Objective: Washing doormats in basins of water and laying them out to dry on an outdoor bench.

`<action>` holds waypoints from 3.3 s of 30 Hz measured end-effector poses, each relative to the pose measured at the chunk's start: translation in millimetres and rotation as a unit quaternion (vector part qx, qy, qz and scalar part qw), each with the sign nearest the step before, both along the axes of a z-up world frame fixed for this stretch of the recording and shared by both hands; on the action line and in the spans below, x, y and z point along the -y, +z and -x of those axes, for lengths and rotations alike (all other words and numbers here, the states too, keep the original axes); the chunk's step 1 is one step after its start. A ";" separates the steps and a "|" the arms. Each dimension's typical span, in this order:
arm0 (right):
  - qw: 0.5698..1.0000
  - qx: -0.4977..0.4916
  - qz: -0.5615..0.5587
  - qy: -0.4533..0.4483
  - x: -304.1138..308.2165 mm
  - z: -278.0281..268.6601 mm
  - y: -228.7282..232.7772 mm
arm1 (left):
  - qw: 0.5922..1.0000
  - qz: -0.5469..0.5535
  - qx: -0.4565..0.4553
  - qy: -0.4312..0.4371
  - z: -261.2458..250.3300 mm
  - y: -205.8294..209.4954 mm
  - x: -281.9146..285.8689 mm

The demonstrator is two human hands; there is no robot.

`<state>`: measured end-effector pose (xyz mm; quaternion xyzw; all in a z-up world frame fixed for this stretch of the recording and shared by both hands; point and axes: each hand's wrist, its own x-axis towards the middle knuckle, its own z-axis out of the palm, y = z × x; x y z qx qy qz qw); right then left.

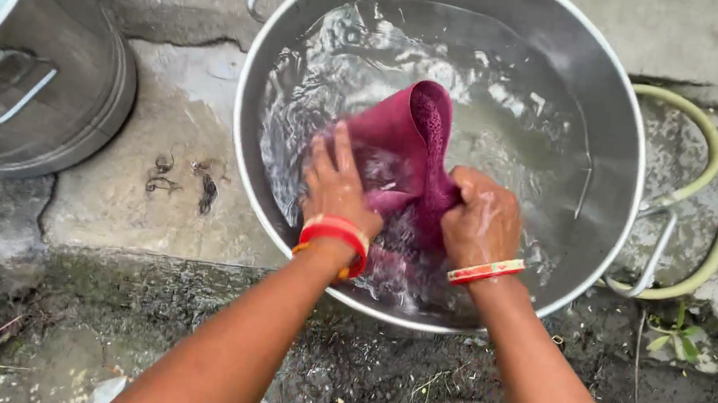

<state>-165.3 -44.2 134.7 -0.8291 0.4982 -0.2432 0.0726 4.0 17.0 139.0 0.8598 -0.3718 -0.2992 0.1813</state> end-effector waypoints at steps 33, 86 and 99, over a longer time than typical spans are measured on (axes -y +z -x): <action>0.929 0.039 -0.367 -0.011 2.4 34.2 114.8 | 0.950 0.284 -0.055 -0.113 -81.2 117.8 -11.9; 0.921 -0.226 -0.307 -0.080 -1.2 25.1 16.1 | 0.957 -0.103 0.053 -0.265 0.7 1.6 18.1; 0.896 -0.229 -0.365 -0.109 36.8 29.9 -188.5 | 0.923 -0.151 0.104 -0.338 -31.3 -165.5 30.0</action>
